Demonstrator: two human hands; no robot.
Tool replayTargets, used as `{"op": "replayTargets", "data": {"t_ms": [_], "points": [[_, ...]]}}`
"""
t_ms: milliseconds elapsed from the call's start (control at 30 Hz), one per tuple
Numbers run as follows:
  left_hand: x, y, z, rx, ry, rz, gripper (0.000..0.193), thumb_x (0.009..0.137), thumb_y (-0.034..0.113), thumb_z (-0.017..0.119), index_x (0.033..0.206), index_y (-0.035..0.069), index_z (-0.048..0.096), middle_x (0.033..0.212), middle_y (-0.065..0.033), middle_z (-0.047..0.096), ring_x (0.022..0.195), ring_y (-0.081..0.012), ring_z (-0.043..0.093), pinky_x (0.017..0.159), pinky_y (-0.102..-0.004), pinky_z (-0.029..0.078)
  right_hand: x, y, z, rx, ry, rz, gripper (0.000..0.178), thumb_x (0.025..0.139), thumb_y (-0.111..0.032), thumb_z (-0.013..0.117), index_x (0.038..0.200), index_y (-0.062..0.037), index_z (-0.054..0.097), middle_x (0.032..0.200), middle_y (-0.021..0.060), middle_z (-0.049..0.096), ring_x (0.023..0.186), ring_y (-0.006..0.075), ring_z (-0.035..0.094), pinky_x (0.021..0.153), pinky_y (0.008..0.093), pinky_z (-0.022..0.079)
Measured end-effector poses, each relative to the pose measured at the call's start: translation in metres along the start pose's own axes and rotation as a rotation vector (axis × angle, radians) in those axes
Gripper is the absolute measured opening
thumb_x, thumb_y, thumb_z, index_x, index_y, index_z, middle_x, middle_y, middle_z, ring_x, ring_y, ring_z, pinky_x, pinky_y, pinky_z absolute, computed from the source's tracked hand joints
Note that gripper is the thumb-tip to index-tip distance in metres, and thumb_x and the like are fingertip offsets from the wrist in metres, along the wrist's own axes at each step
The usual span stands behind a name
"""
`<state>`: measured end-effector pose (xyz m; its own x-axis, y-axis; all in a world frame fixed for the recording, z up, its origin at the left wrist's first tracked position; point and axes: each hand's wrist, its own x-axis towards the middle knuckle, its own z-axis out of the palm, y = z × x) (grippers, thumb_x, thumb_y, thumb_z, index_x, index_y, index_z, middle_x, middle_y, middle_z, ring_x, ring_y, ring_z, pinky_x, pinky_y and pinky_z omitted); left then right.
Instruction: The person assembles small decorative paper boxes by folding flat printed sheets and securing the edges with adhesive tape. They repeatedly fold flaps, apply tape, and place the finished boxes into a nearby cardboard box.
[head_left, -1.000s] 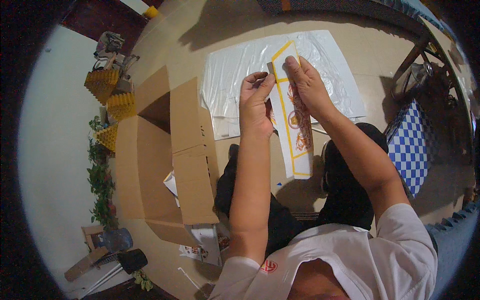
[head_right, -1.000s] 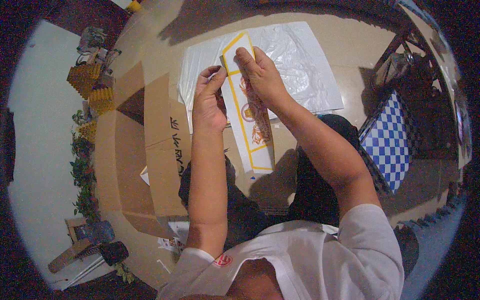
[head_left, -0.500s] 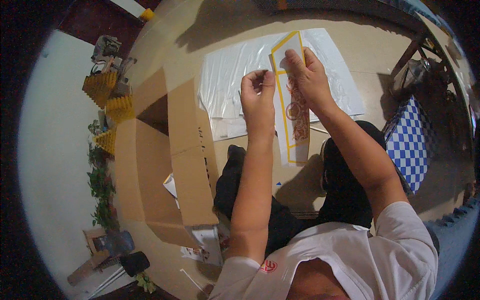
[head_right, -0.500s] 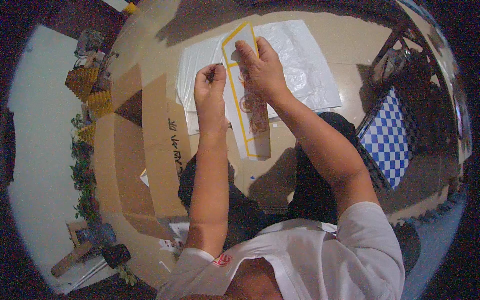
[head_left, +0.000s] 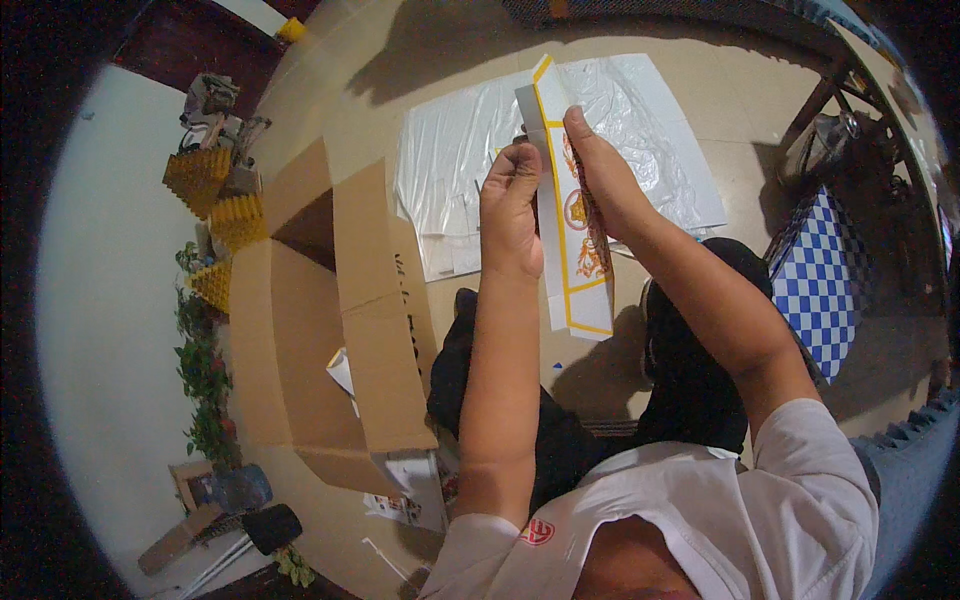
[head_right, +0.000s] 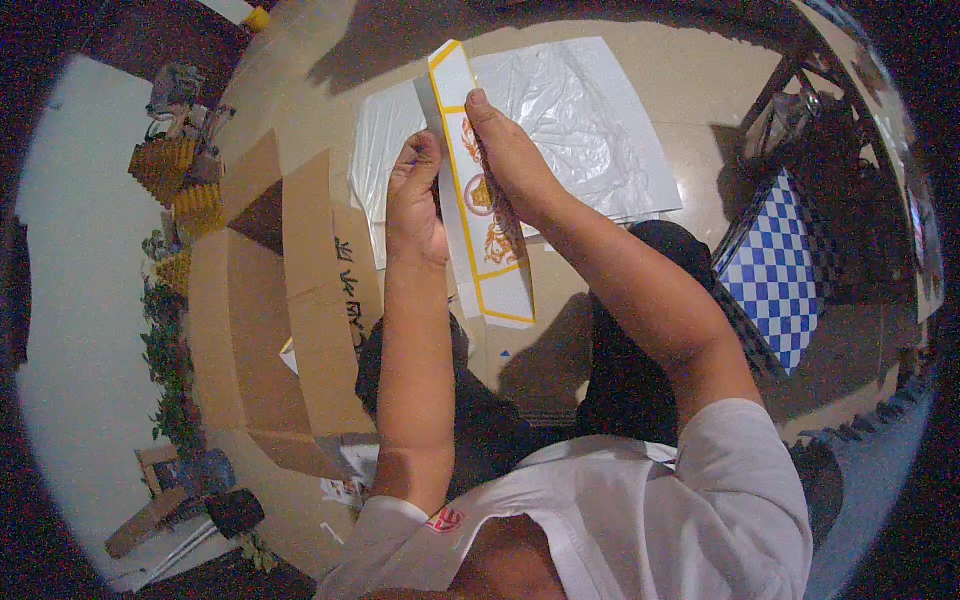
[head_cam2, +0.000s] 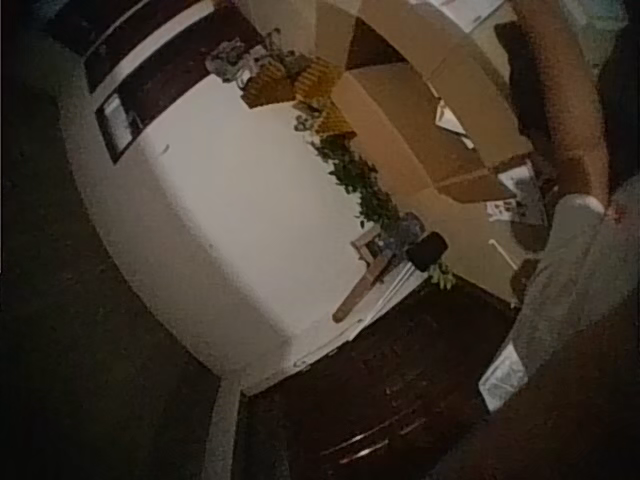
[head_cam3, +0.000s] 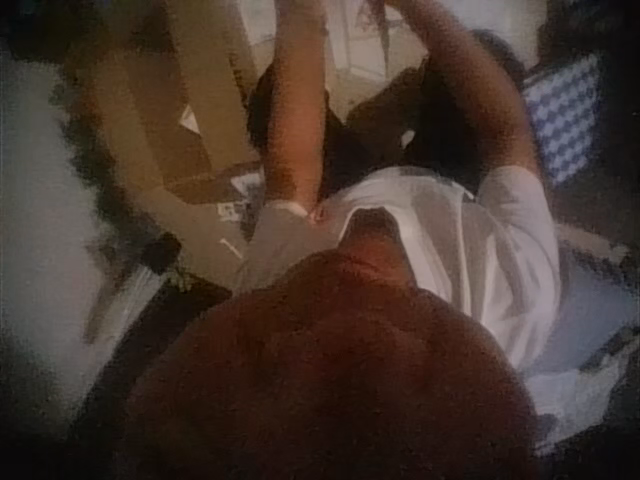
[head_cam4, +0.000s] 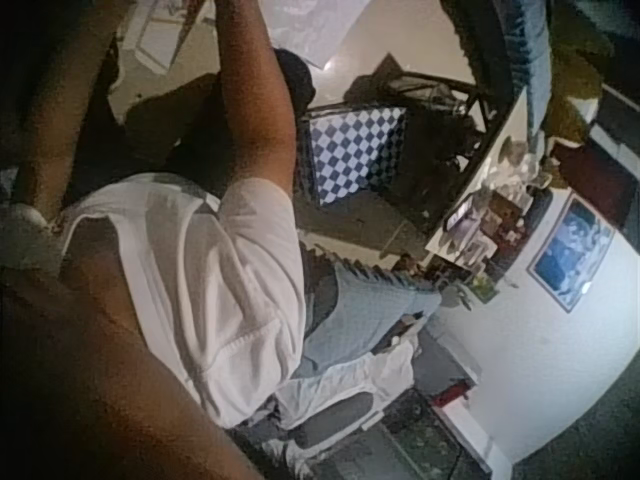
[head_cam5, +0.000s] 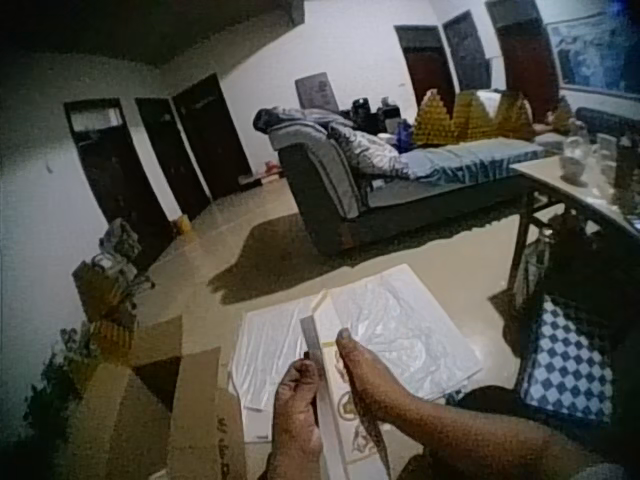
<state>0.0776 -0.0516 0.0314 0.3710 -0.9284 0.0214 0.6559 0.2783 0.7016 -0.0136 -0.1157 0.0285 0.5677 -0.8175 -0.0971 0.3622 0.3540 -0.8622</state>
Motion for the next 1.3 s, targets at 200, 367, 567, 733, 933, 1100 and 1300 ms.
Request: {"op": "replayTargets", "data": {"t_ms": [200, 367, 567, 733, 933, 1100, 1300], "points": [[0.002, -0.001, -0.007, 0.621, 0.137, 0.365, 0.015, 0.090, 0.016, 0.066, 0.098, 0.002, 0.064, 0.092, -0.0059, 0.068, 0.084, -0.0116, 0.061, 0.078, -0.0258, 0.048, 0.009, 0.003, -0.009, -0.057, 0.053, -0.221, 0.049, 0.097, -0.053, 0.045, 0.094, -0.0046, 0.056, 0.078, 0.0010, 0.055, 0.067, 0.0092, 0.048, 0.060, 0.0264, 0.042], [-0.008, -0.006, 0.013, 1.026, 0.092, 0.417, 0.041, 0.095, 0.018, 0.060, 0.132, 0.003, 0.053, 0.115, -0.0123, 0.066, 0.098, -0.0129, 0.061, 0.087, -0.0263, 0.047, 0.016, -0.007, -0.021, -0.070, 0.188, -0.341, 0.049, 0.095, -0.055, 0.047, 0.086, -0.0076, 0.054, 0.072, 0.0000, 0.052, 0.064, 0.0079, 0.045, 0.057, 0.0241, 0.039], [-0.013, -0.016, 0.017, 0.991, -0.192, 0.348, 0.046, 0.098, 0.014, 0.050, 0.142, 0.003, 0.041, 0.138, -0.0139, 0.050, 0.117, -0.0166, 0.053, 0.099, -0.0306, 0.041, 0.015, -0.015, -0.022, 0.053, 0.231, -0.382, 0.053, 0.094, -0.058, 0.047, 0.087, -0.0064, 0.055, 0.071, 0.0011, 0.054, 0.063, 0.0092, 0.049, 0.057, 0.0257, 0.041], [-0.009, -0.021, 0.009, 0.809, -0.270, 0.342, 0.044, 0.098, 0.009, 0.046, 0.141, 0.004, 0.042, 0.138, -0.0176, 0.049, 0.124, -0.0220, 0.050, 0.101, -0.0308, 0.040, 0.024, -0.017, -0.038, -0.104, 0.243, -0.431, 0.054, 0.094, -0.058, 0.047, 0.089, -0.0050, 0.056, 0.074, 0.0027, 0.057, 0.066, 0.0117, 0.053, 0.061, 0.0275, 0.044], [-0.020, 0.005, 0.015, 1.205, -0.041, 0.020, 0.038, 0.095, 0.007, 0.050, 0.133, 0.007, 0.055, 0.108, -0.0085, 0.065, 0.094, -0.0135, 0.058, 0.086, -0.0272, 0.045, 0.029, -0.031, -0.057, 0.087, 0.276, -0.382, 0.050, 0.092, -0.055, 0.053, 0.093, -0.0045, 0.054, 0.079, 0.0046, 0.060, 0.070, 0.0120, 0.059, 0.064, 0.0270, 0.049], [-0.013, -0.013, -0.002, 0.644, -0.099, 0.077, 0.037, 0.095, 0.005, 0.053, 0.132, 0.005, 0.055, 0.104, -0.0072, 0.065, 0.090, -0.0098, 0.057, 0.082, -0.0237, 0.045, 0.039, -0.025, -0.057, 0.167, 0.266, -0.369, 0.052, 0.097, -0.053, 0.042, 0.101, -0.0029, 0.055, 0.086, 0.0072, 0.062, 0.074, 0.0147, 0.061, 0.069, 0.0304, 0.051], [-0.010, -0.017, 0.006, 0.198, -0.096, 0.060, 0.041, 0.096, 0.007, 0.053, 0.136, 0.001, 0.046, 0.121, -0.0106, 0.060, 0.106, -0.0137, 0.058, 0.093, -0.0278, 0.046, 0.021, 0.002, -0.024, 0.118, 0.167, -0.270, 0.046, 0.102, -0.045, 0.032, 0.110, -0.0033, 0.050, 0.090, 0.0063, 0.060, 0.073, 0.0118, 0.059, 0.069, 0.0293, 0.052]]}}
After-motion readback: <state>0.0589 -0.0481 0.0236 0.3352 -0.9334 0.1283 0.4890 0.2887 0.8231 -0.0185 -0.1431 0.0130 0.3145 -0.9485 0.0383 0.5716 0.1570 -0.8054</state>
